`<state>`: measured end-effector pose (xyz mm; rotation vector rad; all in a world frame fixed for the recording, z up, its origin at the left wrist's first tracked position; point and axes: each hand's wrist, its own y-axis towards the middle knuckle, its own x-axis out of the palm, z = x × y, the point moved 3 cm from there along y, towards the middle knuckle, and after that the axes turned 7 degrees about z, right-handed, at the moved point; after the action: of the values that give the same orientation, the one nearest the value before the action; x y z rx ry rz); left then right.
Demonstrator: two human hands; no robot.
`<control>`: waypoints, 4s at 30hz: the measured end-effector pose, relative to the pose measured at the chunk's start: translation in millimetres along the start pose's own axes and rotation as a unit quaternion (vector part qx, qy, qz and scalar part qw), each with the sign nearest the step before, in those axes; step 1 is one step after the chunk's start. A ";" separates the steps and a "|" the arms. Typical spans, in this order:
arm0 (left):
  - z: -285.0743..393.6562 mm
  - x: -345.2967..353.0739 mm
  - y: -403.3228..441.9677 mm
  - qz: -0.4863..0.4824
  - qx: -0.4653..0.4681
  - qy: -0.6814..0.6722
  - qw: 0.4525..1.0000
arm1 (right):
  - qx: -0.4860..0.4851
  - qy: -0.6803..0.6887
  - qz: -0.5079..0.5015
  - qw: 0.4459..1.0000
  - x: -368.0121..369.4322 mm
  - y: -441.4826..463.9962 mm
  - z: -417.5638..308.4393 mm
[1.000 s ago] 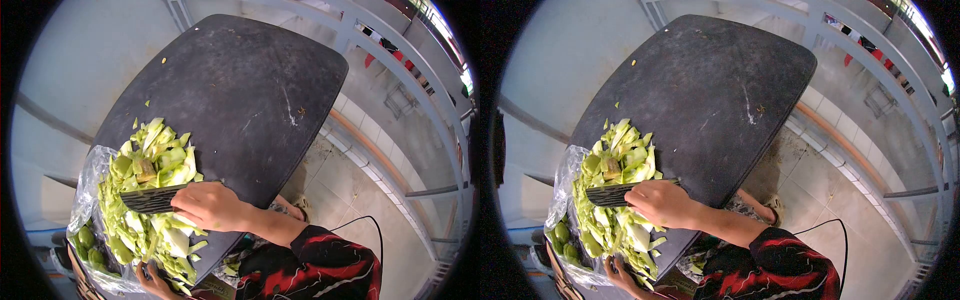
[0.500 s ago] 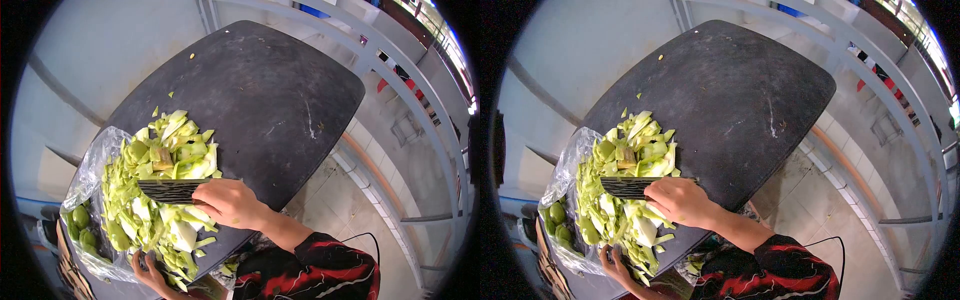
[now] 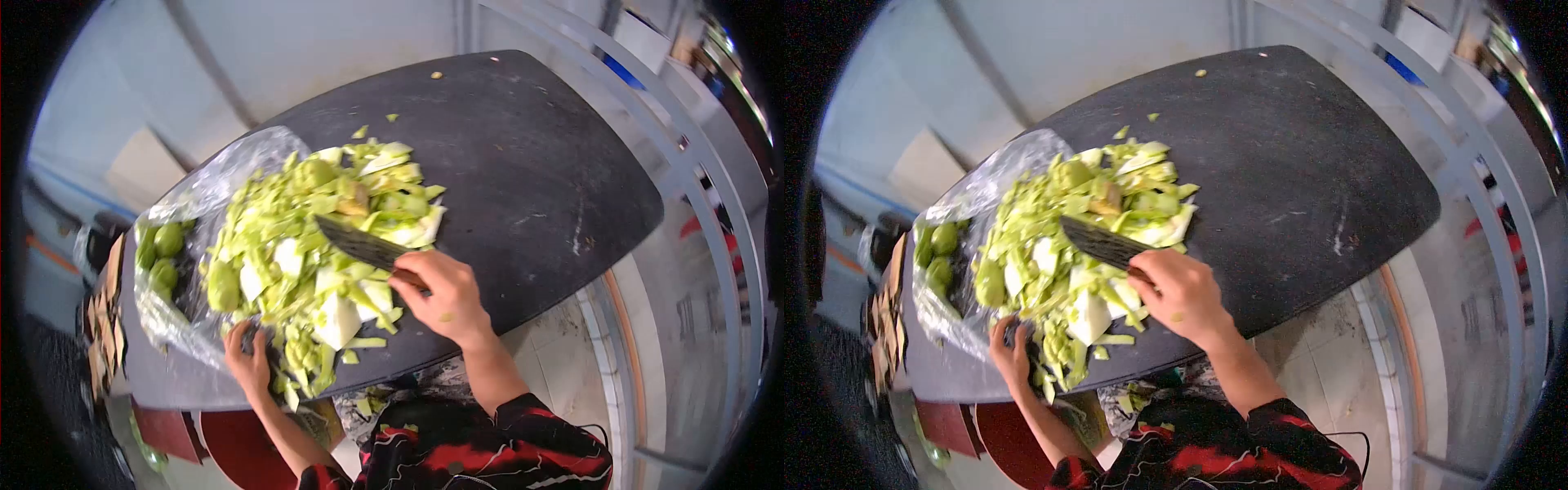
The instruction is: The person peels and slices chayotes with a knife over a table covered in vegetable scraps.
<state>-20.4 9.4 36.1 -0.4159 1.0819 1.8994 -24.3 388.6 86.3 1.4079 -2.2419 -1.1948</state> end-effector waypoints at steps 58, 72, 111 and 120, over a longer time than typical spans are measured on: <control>-7.2 -18.8 -4.0 0.024 0.013 -0.049 0.998 | 0.055 -0.049 -0.035 0.997 26.5 -8.1 -4.7; -3.8 -18.2 -5.0 0.014 0.004 -0.042 0.999 | 0.043 -0.049 -0.040 0.997 23.8 -11.0 -5.3; -0.4 -30.2 18.6 -0.006 -0.060 -0.090 0.994 | 0.089 -0.054 -0.092 0.990 17.7 8.4 -6.3; -11.5 -12.6 144.3 -0.071 -0.002 0.097 0.993 | 0.103 0.021 -0.165 0.981 82.6 72.2 -23.5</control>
<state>-133.8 -39.7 112.7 -0.6721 1.1428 1.7631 -99.1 322.3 137.3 1.9271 -2.2149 -1.0291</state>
